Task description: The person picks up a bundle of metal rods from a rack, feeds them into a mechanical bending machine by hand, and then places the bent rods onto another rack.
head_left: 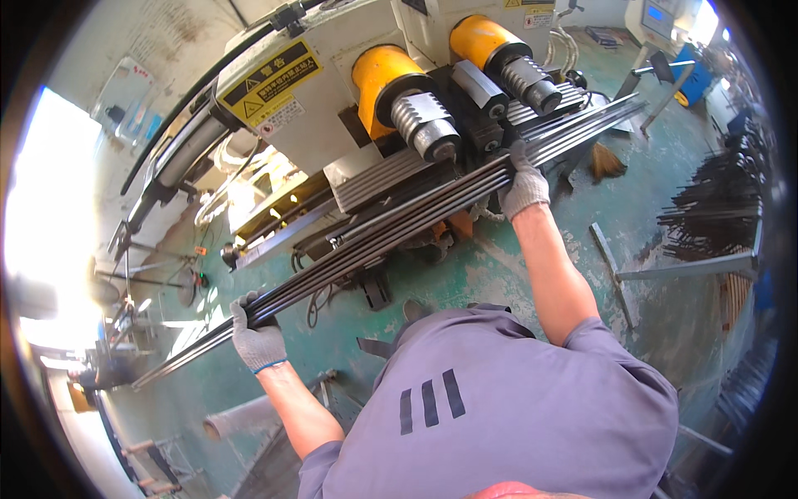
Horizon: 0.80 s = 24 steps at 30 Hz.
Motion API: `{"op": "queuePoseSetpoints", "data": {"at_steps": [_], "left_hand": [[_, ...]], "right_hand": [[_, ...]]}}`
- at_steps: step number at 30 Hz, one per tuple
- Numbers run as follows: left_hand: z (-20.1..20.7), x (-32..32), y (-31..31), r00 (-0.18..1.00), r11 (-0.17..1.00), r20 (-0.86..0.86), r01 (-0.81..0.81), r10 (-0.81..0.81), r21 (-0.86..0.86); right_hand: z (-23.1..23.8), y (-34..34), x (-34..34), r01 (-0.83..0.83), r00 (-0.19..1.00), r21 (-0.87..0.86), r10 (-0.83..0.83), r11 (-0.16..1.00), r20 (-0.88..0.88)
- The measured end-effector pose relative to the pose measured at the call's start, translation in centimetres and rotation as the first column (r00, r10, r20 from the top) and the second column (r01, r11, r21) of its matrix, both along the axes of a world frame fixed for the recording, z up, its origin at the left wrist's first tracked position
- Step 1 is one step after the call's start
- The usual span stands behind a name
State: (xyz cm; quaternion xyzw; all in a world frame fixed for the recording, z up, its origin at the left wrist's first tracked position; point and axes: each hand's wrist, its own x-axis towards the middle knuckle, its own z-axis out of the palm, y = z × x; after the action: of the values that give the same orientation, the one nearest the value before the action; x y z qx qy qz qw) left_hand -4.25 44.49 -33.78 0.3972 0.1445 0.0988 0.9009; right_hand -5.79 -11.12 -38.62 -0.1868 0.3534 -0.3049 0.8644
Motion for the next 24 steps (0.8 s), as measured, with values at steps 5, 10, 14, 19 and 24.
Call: {"op": "queuePoseSetpoints", "data": {"at_steps": [5,10,14,19,24], "left_hand": [[-2.7,6.5,1.3,0.994,0.995,-0.108,-0.010,-0.001,-0.098],[-4.3,11.3,-1.2,0.983,0.996,-0.175,0.036,-0.049,-0.077],[-5.4,12.7,-4.4,0.980,0.990,-0.176,0.070,-0.091,-0.121],[-5.9,12.6,-6.1,0.957,0.985,-0.273,0.057,-0.101,-0.165],[-5.6,12.5,-6.1,0.974,0.984,-0.152,0.152,-0.166,-0.098]], "right_hand": [[1.1,4.3,4.1,-0.053,0.991,-0.175,0.029,0.983,-0.134],[0.4,6.8,5.6,-0.233,0.925,-0.251,0.134,0.940,-0.356],[-1.3,5.1,7.9,-0.779,0.515,-0.446,0.042,0.441,-0.856],[-2.4,4.0,9.7,-0.957,0.025,0.156,-0.607,-0.244,-0.795],[-0.3,4.4,9.4,-0.849,-0.034,0.389,-0.698,-0.357,-0.716]]}}
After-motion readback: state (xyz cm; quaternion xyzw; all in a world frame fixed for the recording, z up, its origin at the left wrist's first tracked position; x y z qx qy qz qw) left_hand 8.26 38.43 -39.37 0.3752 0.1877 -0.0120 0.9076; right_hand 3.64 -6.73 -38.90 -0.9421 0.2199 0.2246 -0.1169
